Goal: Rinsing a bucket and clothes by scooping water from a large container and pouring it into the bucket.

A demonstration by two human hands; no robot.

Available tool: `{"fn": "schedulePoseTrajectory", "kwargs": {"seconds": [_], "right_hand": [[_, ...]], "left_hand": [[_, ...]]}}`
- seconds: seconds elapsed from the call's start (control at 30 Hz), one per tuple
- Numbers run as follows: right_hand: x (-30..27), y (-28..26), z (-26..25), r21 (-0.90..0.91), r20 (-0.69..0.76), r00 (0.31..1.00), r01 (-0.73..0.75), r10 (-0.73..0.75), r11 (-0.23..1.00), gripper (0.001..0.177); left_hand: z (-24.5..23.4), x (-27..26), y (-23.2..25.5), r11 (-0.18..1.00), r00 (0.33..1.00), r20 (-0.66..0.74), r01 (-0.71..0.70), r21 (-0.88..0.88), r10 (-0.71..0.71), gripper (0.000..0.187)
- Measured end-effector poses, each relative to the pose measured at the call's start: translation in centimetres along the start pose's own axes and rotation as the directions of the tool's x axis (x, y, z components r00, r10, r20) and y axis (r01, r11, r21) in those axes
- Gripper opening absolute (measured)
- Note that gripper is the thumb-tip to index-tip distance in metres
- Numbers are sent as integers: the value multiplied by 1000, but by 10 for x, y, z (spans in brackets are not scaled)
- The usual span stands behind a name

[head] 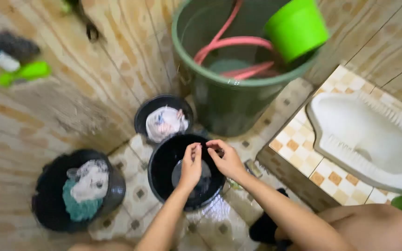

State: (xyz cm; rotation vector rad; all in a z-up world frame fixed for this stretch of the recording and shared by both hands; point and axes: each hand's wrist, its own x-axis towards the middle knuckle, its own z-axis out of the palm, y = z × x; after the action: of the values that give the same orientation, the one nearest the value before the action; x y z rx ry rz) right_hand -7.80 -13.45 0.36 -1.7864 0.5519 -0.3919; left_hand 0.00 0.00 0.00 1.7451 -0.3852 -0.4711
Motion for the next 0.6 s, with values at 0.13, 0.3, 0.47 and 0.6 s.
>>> {"fn": "schedulePoseTrajectory", "kwargs": {"seconds": [0.13,0.3,0.47,0.6], "right_hand": [[19,-71,-43,96,-49,997,65,-61,993,23],[48,-146,-108,-32,-134,950,280,-282,959,19],[86,-197,-163,-121,-204,886,400,-417,908,20],[123,-231,-207,-329,-197,775,524,-600,785,20]], "left_hand": [[8,11,73,998,998,-13,-54,11,54,34],[29,32,151,934,945,7,-325,149,327,27],[56,45,235,881,885,38,-465,89,463,29],[102,101,256,901,902,38,-427,-78,430,37]]}}
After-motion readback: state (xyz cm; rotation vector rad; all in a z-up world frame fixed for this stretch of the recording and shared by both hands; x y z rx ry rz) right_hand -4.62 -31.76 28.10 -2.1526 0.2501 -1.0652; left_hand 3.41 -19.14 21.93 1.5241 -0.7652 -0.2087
